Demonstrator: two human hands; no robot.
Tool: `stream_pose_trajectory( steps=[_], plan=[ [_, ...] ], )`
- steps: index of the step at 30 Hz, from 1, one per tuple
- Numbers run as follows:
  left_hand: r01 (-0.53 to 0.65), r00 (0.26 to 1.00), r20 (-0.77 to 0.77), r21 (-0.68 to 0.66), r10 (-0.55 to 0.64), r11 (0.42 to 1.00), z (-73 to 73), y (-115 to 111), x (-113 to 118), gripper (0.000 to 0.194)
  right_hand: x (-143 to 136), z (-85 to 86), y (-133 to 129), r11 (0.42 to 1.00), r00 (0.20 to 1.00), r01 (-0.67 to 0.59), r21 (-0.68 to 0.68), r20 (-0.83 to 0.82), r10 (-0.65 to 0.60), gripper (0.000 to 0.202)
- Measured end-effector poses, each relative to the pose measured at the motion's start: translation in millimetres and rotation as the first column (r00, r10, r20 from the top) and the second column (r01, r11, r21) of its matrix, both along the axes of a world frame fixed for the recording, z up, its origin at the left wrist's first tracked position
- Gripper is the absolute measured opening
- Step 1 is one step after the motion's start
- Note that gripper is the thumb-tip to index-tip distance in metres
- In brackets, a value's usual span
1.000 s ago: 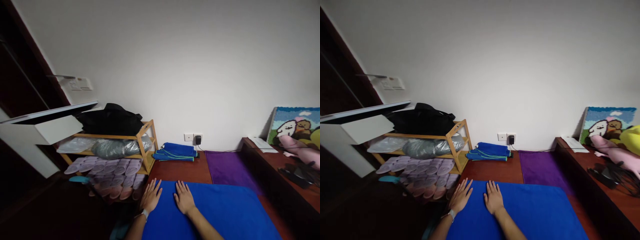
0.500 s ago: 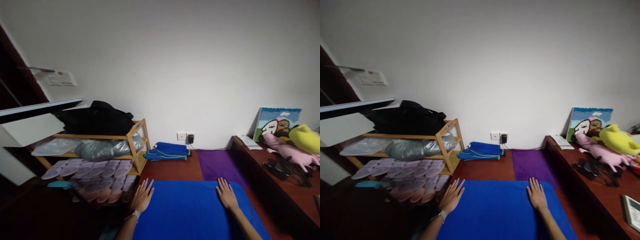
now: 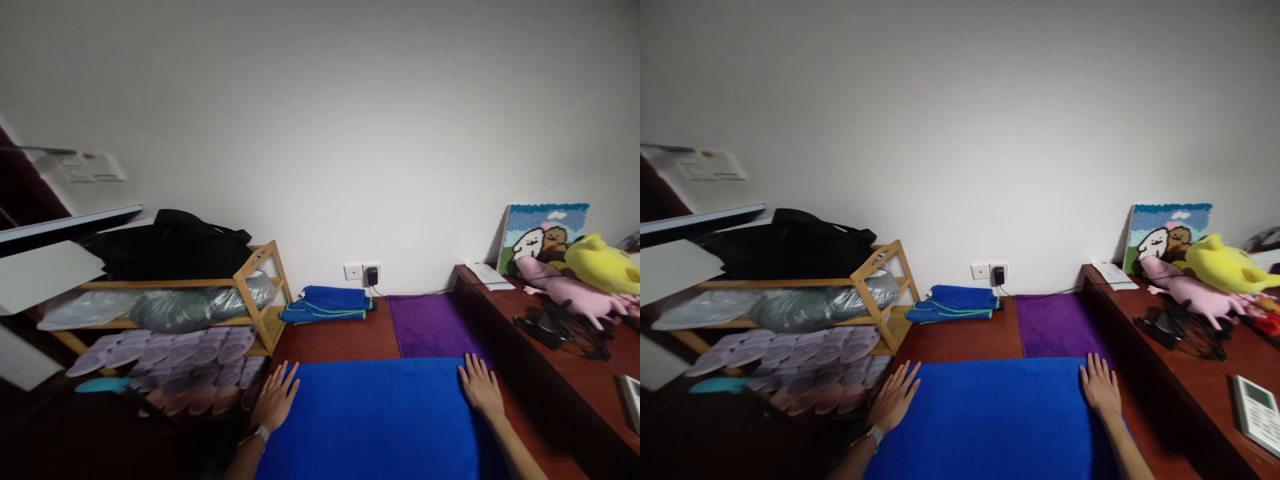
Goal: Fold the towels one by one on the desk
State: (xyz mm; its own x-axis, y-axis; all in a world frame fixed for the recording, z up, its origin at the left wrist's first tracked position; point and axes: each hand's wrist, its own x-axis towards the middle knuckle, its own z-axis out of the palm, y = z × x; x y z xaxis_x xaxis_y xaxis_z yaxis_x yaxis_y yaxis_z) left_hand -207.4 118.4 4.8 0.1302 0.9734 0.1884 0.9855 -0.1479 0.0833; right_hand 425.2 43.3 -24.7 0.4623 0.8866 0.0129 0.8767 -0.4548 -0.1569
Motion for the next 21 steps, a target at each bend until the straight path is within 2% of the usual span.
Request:
stream_pose_trajectory(
  steps=[3,5,6,8,11,12,14,15,17,19,21],
  plan=[
    [0.002,1.0,-0.001,0.003,-0.002,1.0,0.3,-1,2,0.058,-19,15.9,3,0.999,0.999,0.023,0.049,0.037,-0.024,0.076],
    [0.003,1.0,0.008,-0.006,-0.003,1.0,1.1,-2,3,0.058,-58,34.4,8,0.991,0.997,-0.065,0.117,0.037,0.061,0.074],
    [0.003,1.0,0.014,-0.012,-0.003,1.0,1.7,-2,3,0.058,-86,44.3,10,0.976,0.987,-0.158,0.149,0.018,0.157,0.073],
    [0.003,1.0,0.025,-0.022,-0.003,1.0,3.0,-3,3,0.059,-155,61.1,15,0.908,0.918,-0.373,0.193,-0.064,0.391,0.072],
    [0.006,1.0,0.025,-0.035,-0.005,0.999,3.5,-3,2,0.059,-258,70.9,17,0.73,0.71,-0.645,0.225,-0.175,0.682,0.069],
    [0.008,1.0,0.022,-0.037,-0.007,0.999,2.9,-3,2,0.059,-284,70.2,17,0.68,0.65,-0.699,0.221,-0.201,0.733,0.068],
    [0.011,1.0,0.02,-0.03,-0.01,0.999,0.8,-2,0,0.059,-318,65.8,16,0.632,0.587,-0.748,0.2,-0.245,0.772,0.068],
    [0.012,1.0,0.02,-0.023,-0.012,1.0,-0.5,-1,-1,0.059,-323,63.3,16,0.632,0.583,-0.752,0.189,-0.256,0.771,0.068],
    [0.015,1.0,0.021,-0.01,-0.015,1.0,-2.9,0,-2,0.059,-314,59.5,15,0.671,0.626,-0.724,0.16,-0.256,0.736,0.069],
    [0.014,1.0,0.023,-0.001,-0.014,1.0,-4.1,0,-2,0.058,-281,57.0,13,0.741,0.708,-0.66,0.121,-0.23,0.668,0.071],
    [0.014,1.0,0.025,0.0,-0.014,1.0,-3.8,0,-1,0.058,-232,53.8,9,0.813,0.792,-0.576,0.084,-0.188,0.58,0.073]
  ],
)
